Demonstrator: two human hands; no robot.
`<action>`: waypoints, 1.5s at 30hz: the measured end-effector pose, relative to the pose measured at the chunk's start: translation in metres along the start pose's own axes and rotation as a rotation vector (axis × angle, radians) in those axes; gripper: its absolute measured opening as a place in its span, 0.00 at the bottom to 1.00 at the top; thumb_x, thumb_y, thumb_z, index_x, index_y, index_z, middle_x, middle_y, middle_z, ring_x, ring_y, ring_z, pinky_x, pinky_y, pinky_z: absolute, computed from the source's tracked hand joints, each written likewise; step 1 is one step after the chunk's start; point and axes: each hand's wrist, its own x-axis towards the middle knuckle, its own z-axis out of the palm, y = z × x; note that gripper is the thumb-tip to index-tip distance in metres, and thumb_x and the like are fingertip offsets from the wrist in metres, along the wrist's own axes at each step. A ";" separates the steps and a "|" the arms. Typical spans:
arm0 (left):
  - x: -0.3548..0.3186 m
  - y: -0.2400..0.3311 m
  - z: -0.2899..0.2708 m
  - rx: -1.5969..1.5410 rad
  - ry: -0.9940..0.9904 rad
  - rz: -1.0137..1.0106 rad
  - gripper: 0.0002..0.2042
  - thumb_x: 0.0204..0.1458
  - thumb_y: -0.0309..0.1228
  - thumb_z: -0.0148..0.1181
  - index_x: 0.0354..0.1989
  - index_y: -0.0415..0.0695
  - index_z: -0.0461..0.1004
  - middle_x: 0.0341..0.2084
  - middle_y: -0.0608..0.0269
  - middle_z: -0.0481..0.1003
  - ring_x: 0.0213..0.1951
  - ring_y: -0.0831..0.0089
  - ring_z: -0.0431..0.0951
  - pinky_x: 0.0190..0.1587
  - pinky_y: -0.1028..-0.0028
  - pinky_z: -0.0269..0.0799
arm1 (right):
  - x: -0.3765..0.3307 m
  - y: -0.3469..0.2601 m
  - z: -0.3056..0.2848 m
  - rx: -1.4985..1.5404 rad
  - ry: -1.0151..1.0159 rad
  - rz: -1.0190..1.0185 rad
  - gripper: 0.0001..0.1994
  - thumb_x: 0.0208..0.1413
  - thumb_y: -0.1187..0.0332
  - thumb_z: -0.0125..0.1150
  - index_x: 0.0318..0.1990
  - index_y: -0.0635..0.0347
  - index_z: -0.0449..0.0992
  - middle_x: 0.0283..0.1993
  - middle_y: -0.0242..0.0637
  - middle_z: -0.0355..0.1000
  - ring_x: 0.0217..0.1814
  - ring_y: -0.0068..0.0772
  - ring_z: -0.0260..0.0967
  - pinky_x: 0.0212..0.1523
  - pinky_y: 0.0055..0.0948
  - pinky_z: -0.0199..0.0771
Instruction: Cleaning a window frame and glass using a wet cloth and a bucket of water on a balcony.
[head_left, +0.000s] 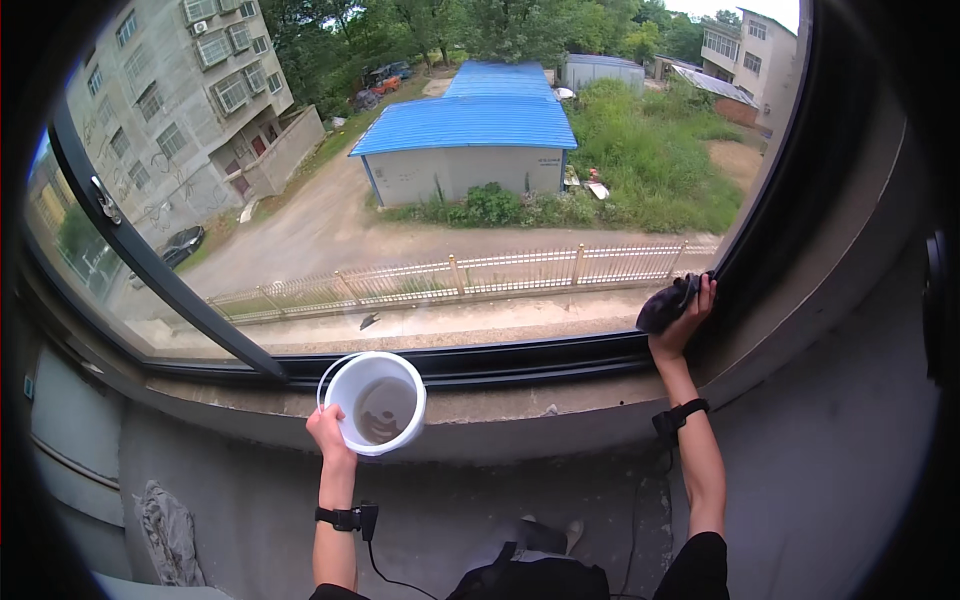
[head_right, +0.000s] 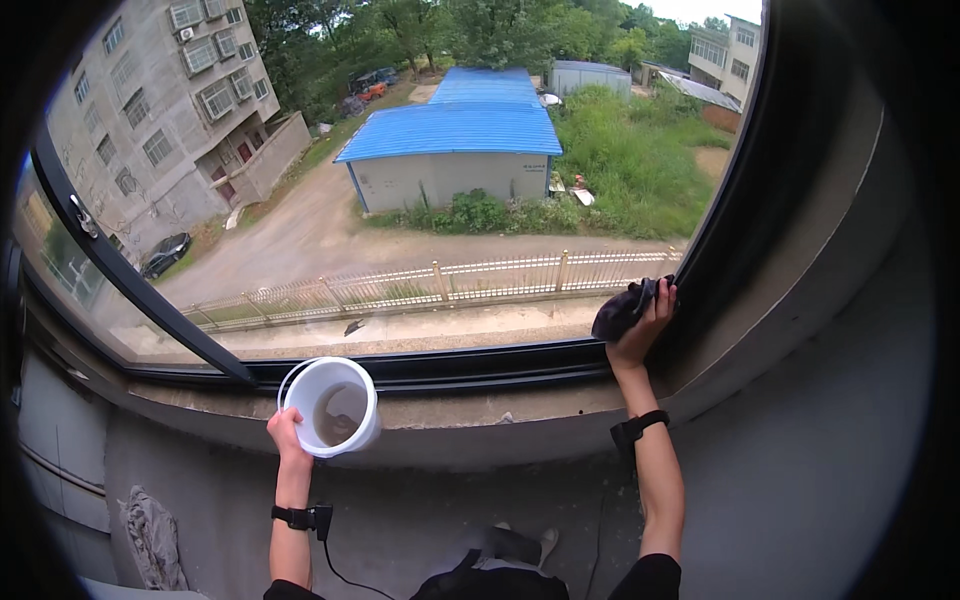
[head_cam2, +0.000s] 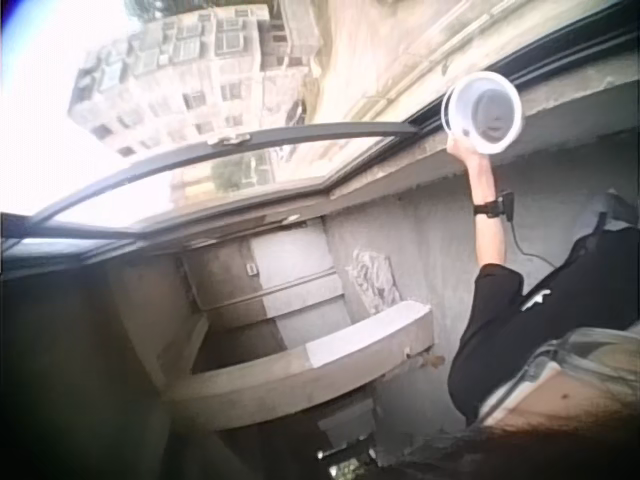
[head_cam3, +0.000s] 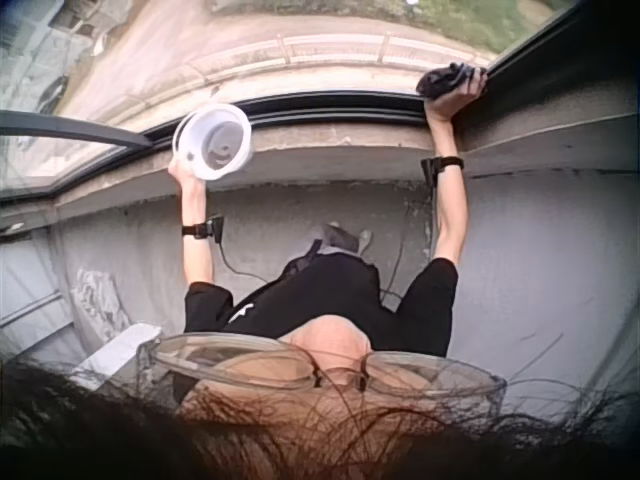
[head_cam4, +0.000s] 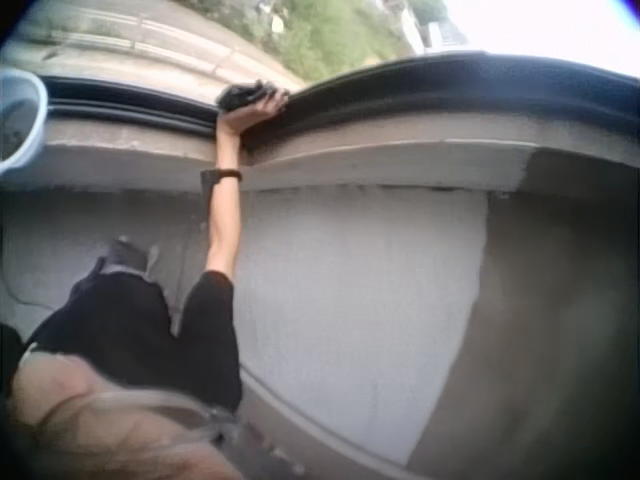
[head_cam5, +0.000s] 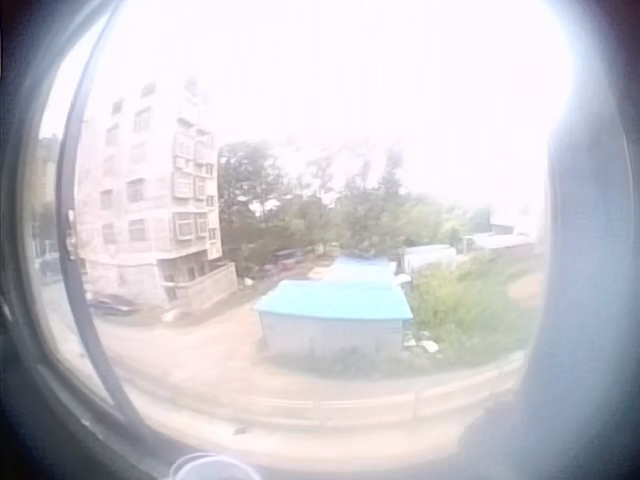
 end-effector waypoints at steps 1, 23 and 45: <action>-0.002 0.002 0.003 -0.005 -0.011 -0.003 0.03 0.36 0.19 0.49 0.19 0.39 0.63 0.19 0.70 0.64 0.23 0.79 0.63 0.27 0.75 0.58 | 0.011 -0.005 -0.002 0.038 0.020 0.008 0.32 0.51 0.70 0.59 0.63 0.65 0.54 0.67 0.54 0.51 0.71 0.63 0.44 0.70 0.56 0.43; 0.006 0.004 0.003 0.062 -0.037 -0.006 0.03 0.36 0.20 0.50 0.18 0.40 0.63 0.19 0.69 0.65 0.22 0.79 0.64 0.26 0.76 0.58 | 0.314 -0.054 0.002 -0.013 0.487 -0.430 0.25 0.48 0.63 0.66 0.53 0.58 0.68 0.58 0.39 0.68 0.58 0.45 0.64 0.59 0.39 0.59; 0.020 0.000 -0.008 0.115 -0.038 -0.008 0.02 0.34 0.18 0.50 0.18 0.37 0.64 0.19 0.69 0.66 0.22 0.79 0.63 0.26 0.75 0.58 | 0.183 -0.114 0.020 0.026 0.293 -0.138 0.25 0.48 0.63 0.65 0.53 0.61 0.65 0.60 0.44 0.65 0.65 0.51 0.57 0.65 0.47 0.52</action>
